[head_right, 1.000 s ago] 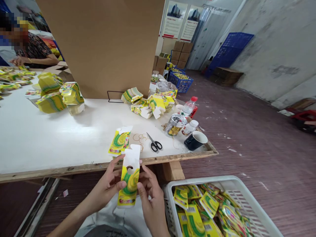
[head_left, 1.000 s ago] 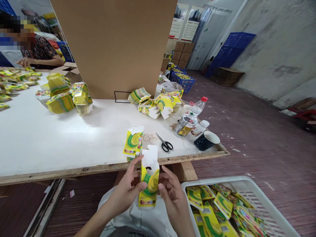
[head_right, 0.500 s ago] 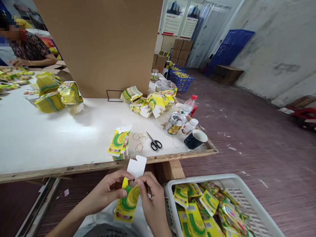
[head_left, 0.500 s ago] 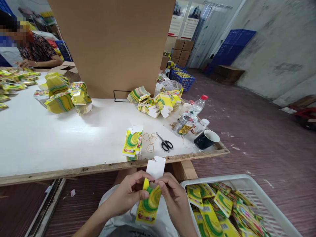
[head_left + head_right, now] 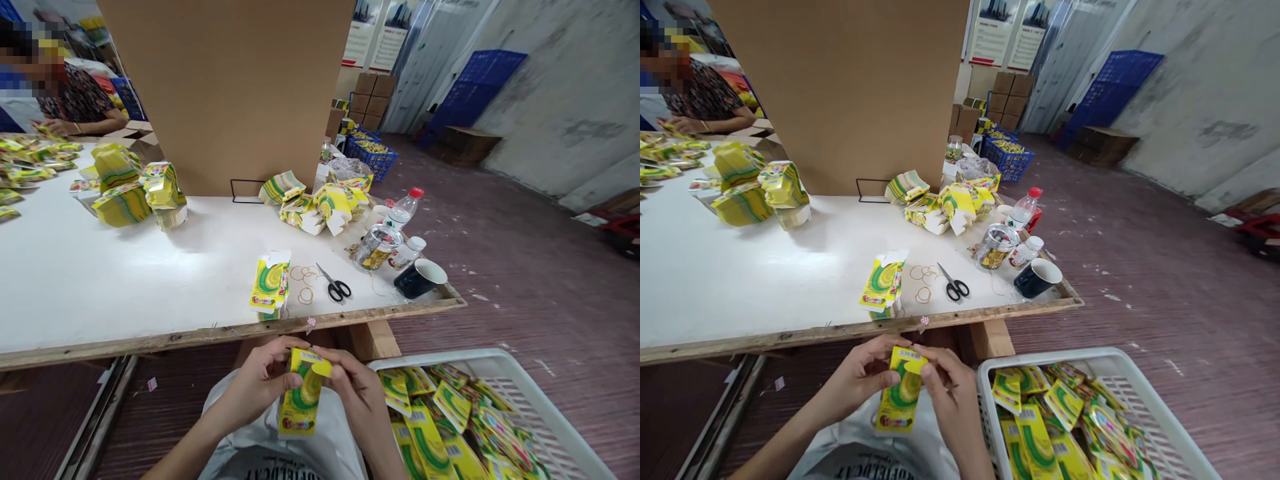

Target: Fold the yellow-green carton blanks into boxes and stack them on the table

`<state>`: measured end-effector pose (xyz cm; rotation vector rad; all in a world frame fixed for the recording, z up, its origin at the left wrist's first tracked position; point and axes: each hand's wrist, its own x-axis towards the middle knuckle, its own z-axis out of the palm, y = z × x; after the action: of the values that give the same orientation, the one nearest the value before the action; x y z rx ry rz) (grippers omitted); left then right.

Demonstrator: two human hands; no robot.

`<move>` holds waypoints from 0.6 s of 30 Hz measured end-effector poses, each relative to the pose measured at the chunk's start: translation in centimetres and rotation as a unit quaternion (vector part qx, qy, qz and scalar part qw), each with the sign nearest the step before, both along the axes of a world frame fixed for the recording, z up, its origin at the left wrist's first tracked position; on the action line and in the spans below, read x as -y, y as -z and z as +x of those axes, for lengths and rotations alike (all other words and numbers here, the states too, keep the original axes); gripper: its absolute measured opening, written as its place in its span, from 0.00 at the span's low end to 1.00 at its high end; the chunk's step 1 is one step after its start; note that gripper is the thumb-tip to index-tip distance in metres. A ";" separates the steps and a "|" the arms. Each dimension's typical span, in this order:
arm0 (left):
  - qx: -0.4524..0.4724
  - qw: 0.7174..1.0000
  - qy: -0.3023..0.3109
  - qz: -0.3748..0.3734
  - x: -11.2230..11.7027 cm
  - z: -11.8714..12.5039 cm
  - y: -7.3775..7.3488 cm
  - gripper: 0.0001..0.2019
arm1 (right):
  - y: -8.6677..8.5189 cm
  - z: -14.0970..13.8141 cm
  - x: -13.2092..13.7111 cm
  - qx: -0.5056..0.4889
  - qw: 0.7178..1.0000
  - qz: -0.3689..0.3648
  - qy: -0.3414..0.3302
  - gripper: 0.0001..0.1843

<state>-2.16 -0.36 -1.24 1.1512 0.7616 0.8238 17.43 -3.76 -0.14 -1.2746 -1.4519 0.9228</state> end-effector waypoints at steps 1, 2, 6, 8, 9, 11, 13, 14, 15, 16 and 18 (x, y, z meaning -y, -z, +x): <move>-0.007 1.000 -0.002 0.007 0.0 0.0 0.0 0.21 | 0.1 -0.1 0.0 0.005 0.999 -0.031 -0.002 0.17; -0.010 1.000 0.001 0.012 0.0 0.0 -0.1 0.21 | 0.2 -0.2 0.1 0.014 0.998 -0.055 0.002 0.17; -0.002 0.999 0.035 0.004 0.1 0.0 -0.5 0.21 | 0.6 -0.5 0.0 0.056 0.996 -0.071 0.025 0.13; 0.020 0.999 0.047 -0.016 0.1 0.2 -0.6 0.22 | 0.6 -0.7 0.0 0.075 0.995 -0.053 0.036 0.12; 0.036 0.998 0.046 -0.029 0.1 0.4 -0.6 0.24 | 0.6 -0.8 0.0 0.083 0.995 -0.044 0.040 0.12; 0.066 0.996 0.032 -0.055 0.1 0.6 -0.5 0.25 | 0.6 -1.0 0.0 0.095 0.994 -0.034 0.043 0.12; 0.087 0.993 0.014 -0.076 0.0 0.9 -0.3 0.26 | 0.5 -1.1 0.0 0.096 0.994 -0.037 0.033 0.12; 0.091 0.992 0.006 -0.083 0.0 0.9 -0.2 0.26 | 0.4 -1.1 0.1 0.093 0.995 -0.038 0.029 0.12; 0.091 0.992 -0.001 -0.087 0.0 1.0 -0.2 0.26 | 0.4 -1.0 0.1 0.089 0.995 -0.037 0.027 0.13; 0.088 0.992 -0.009 -0.088 0.0 1.1 -0.2 0.26 | 0.4 -1.0 0.1 0.083 0.995 -0.033 0.032 0.13; 0.075 0.994 -0.023 -0.080 0.1 1.4 -0.2 0.25 | 0.4 -1.0 0.1 0.066 0.996 -0.014 0.054 0.13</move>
<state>-0.79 -0.42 -1.02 0.9217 0.7168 0.8620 16.41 -3.81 -0.59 -1.4432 -1.4613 0.8026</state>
